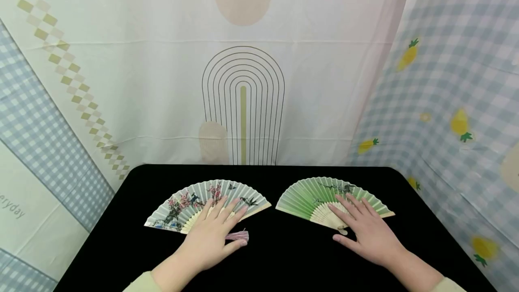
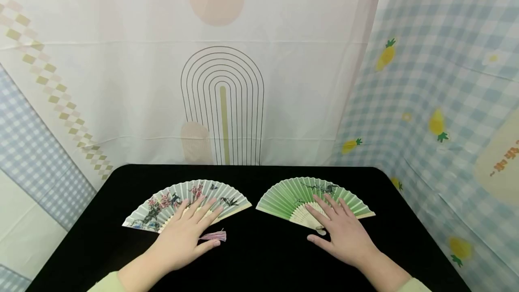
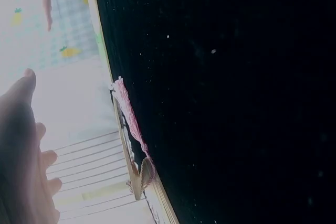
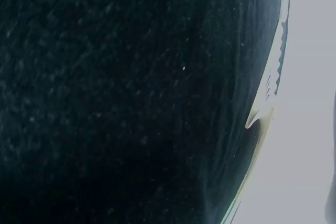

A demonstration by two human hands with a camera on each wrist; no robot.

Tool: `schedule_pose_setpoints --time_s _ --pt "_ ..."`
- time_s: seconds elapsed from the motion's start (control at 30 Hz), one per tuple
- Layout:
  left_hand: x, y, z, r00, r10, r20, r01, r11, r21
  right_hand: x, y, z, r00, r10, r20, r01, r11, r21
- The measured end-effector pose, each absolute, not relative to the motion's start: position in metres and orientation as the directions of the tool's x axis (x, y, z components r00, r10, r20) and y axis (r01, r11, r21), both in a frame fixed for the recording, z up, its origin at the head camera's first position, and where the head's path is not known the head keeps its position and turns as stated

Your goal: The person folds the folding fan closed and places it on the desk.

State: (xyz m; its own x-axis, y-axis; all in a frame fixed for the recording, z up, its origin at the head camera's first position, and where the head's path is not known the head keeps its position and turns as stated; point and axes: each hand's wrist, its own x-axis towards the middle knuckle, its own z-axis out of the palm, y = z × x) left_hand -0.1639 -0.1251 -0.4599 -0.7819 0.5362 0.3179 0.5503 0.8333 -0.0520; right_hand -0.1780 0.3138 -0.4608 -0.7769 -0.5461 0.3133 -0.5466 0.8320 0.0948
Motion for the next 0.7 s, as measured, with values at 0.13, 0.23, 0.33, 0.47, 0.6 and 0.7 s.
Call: schedule_pose_setpoints --time_s 0.13,0.23,0.33,0.47,0.6,0.7 --pt "-0.166 -0.123 -0.461 -0.774 0.544 0.325 0.562 0.826 -0.043 -0.181 0.316 -0.462 -0.794 -0.538 0.284 -0.54 0.838 0.077" --pt "-0.168 -0.12 -0.461 -0.778 0.546 0.31 0.564 0.825 -0.036 -0.183 0.319 -0.463 -0.804 -0.532 0.265 -0.536 0.842 0.065" --pt "-0.169 -0.117 -0.46 -0.788 0.544 0.29 0.561 0.828 -0.029 -0.185 0.321 -0.464 -0.81 -0.527 0.258 -0.533 0.844 0.051" --pt "-0.17 -0.114 -0.458 -0.797 0.542 0.268 0.555 0.831 -0.031 -0.189 0.324 -0.465 -0.82 -0.518 0.244 -0.527 0.849 0.032" --pt "-0.172 -0.109 -0.457 -0.797 0.54 0.27 0.557 0.83 -0.015 -0.194 0.327 -0.467 -0.831 -0.508 0.226 -0.519 0.855 0.012" --pt "-0.175 -0.106 -0.457 -0.791 0.541 0.288 0.563 0.827 -0.008 -0.196 0.331 -0.469 -0.837 -0.5 0.222 -0.512 0.859 0.001"
